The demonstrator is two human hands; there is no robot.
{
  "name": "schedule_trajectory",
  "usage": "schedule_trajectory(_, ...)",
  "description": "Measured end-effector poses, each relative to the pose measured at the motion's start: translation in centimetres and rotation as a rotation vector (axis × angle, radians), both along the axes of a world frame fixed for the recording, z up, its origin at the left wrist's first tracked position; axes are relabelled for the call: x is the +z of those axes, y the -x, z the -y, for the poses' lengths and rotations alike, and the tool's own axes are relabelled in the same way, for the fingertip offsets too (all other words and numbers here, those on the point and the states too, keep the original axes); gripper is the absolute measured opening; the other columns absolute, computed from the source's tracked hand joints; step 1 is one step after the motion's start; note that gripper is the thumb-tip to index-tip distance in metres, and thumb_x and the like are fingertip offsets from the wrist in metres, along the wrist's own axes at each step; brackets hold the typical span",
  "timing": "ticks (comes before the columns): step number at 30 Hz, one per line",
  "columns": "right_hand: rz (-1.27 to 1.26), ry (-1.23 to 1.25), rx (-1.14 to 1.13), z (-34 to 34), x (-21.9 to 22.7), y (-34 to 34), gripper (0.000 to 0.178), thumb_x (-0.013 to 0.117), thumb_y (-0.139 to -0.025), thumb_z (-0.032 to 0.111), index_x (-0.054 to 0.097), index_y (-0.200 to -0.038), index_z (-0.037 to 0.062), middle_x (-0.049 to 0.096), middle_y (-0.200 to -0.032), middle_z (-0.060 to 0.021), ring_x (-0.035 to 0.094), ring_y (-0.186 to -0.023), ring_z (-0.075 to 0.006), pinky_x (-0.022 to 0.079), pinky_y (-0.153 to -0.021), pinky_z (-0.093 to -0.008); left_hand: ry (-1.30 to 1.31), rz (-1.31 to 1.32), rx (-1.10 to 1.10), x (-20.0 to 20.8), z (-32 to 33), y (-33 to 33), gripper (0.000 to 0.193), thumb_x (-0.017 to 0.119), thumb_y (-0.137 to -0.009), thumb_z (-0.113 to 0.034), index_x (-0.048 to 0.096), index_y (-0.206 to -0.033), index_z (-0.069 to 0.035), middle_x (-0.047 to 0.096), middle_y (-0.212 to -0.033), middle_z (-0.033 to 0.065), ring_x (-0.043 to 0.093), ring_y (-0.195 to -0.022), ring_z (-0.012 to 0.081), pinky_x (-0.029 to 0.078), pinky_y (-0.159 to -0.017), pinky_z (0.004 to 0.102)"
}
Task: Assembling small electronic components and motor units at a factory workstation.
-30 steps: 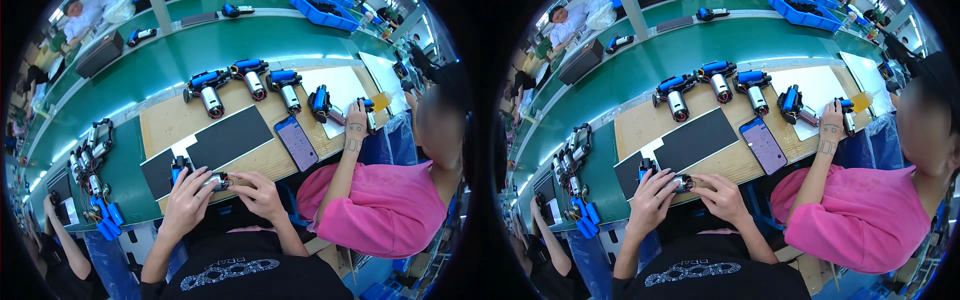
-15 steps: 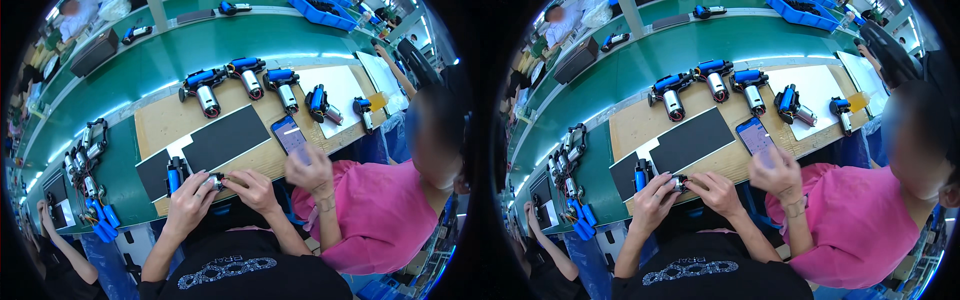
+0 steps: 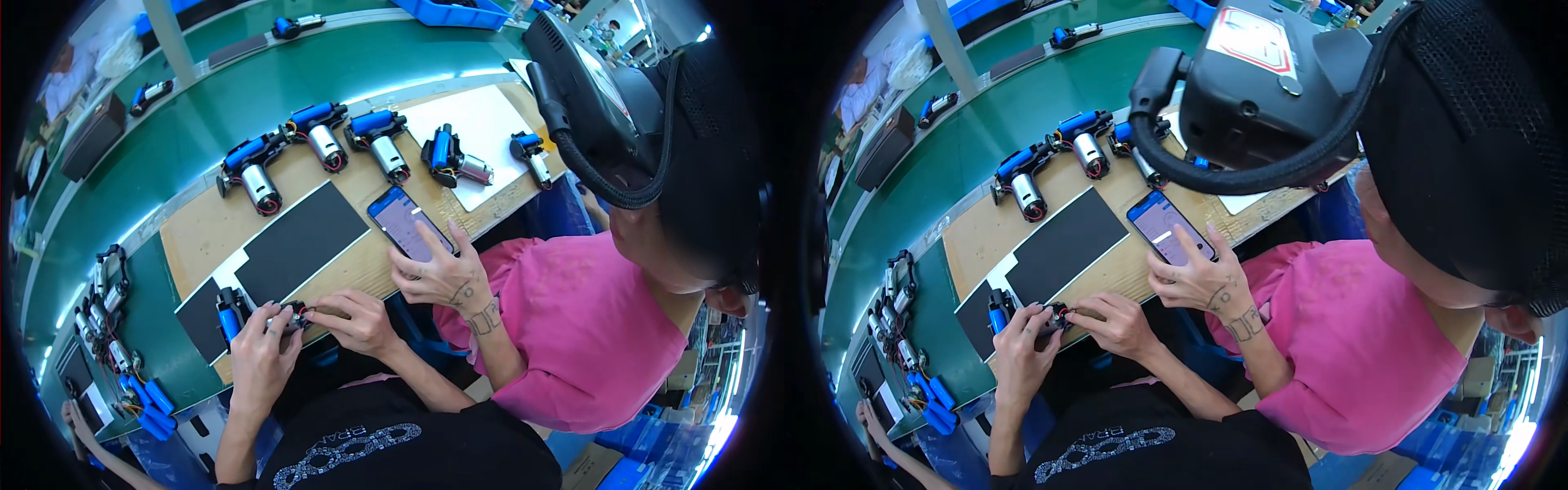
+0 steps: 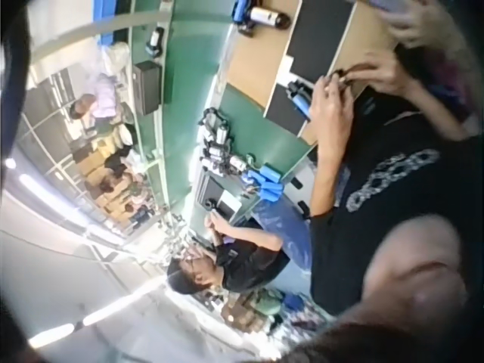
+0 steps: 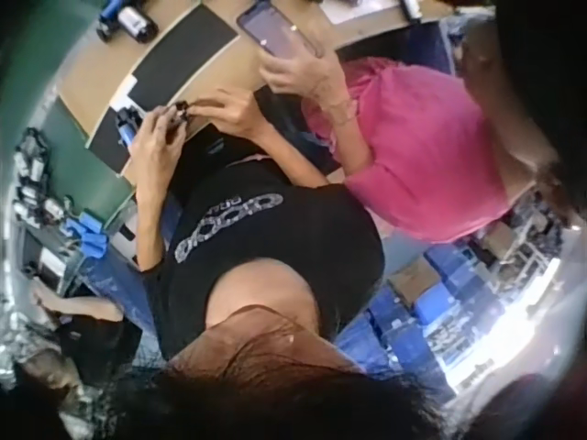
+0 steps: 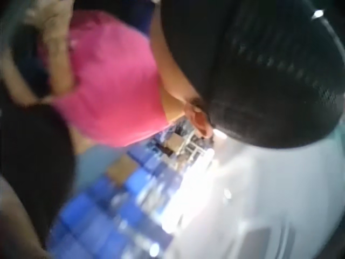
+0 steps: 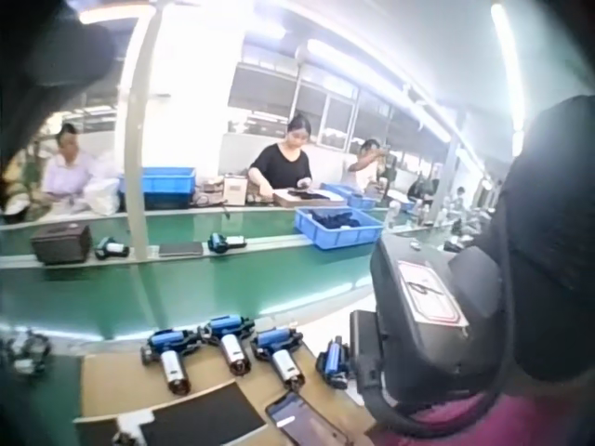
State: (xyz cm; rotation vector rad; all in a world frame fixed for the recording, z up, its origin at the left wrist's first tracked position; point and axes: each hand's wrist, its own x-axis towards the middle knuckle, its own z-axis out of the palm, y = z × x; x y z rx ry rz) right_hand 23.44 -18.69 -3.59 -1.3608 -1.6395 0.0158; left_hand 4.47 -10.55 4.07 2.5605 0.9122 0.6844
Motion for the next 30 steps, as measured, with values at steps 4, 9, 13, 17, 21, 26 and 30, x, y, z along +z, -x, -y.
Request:
schedule_trajectory(4,-0.026,0.003,0.001,0.1,-0.2,0.1,0.035,0.078,-0.074,0.002,0.081,-0.108,0.0122,0.075,-0.107,-0.0023,0.074,-0.093,-0.0222,0.061,-0.077,-0.0356,0.043,0.017,0.013,-0.2,0.1,0.0,0.038,0.088,-0.076,-0.005,0.073,-0.112,-0.004,0.072,-0.11,0.0136,0.075,-0.087,0.0305,0.06,-0.077,0.0398)
schedule_trajectory(9,-0.041,0.005,0.006,0.0,0.0,0.1,0.033,0.079,-0.075,0.002,0.081,-0.107,0.0118,0.075,-0.107,-0.0023,0.073,-0.093,-0.0225,0.061,-0.077,-0.0358,0.14,-0.056,0.03,1.4,-0.1,-0.5,0.035,0.087,-0.076,-0.004,0.072,-0.108,-0.003,0.071,-0.105,0.0134,0.074,-0.086,0.0312,0.058,-0.075,0.0399)
schedule_trajectory(13,-0.068,0.01,0.015,-0.2,-0.1,0.0,0.031,0.08,-0.075,0.002,0.081,-0.105,0.0107,0.075,-0.107,-0.0027,0.073,-0.094,-0.0232,0.061,-0.077,-0.0362,0.179,-0.089,0.052,2.0,0.1,-0.9,0.034,0.086,-0.076,-0.004,0.071,-0.106,-0.002,0.07,-0.103,0.0126,0.073,-0.087,0.0312,0.057,-0.073,0.0399)
schedule_trajectory(17,-0.049,0.013,0.012,0.0,0.2,0.1,0.03,0.081,-0.076,0.002,0.081,-0.105,0.0096,0.075,-0.107,-0.0035,0.073,-0.094,-0.0239,0.061,-0.077,-0.0363,0.15,-0.11,0.024,2.1,-0.4,0.0,0.037,0.084,-0.077,-0.002,0.072,-0.112,-0.003,0.072,-0.113,0.013,0.072,-0.108,0.0332,0.053,-0.102,0.0487)
schedule_trajectory(21,-0.073,-0.005,0.022,0.1,0.6,0.1,0.034,0.081,-0.074,0.002,0.08,-0.107,0.0092,0.075,-0.111,-0.0053,0.073,-0.095,-0.0249,0.061,-0.078,-0.0364,0.086,-0.12,-0.005,1.6,-1.0,3.1,0.043,0.084,-0.076,0.0,0.075,-0.118,-0.005,0.074,-0.123,0.0134,0.066,-0.128,0.0339,0.034,-0.125,0.0614)
schedule_trajectory(26,-0.022,-0.048,0.001,0.6,0.9,1.4,0.038,0.081,-0.071,0.003,0.082,-0.107,0.014,0.075,-0.119,-0.0047,0.072,-0.103,-0.025,0.062,-0.079,-0.0351,0.006,-0.09,-0.072,1.2,-2.1,4.0,0.041,0.083,-0.078,-0.001,0.076,-0.118,-0.005,0.076,-0.119,0.0135,0.069,-0.123,0.0342,0.043,-0.117,0.0604)
schedule_trajectory(30,0.05,-0.068,0.017,0.6,0.9,2.8,0.038,0.081,-0.073,0.006,0.082,-0.11,0.015,0.071,-0.131,-0.0054,0.069,-0.112,-0.0251,0.061,-0.084,-0.0364,0.037,-0.088,-0.167,1.6,-3.2,3.9,0.04,0.083,-0.077,-0.001,0.077,-0.116,-0.004,0.077,-0.115,0.0136,0.071,-0.117,0.0336,0.048,-0.114,0.0582)
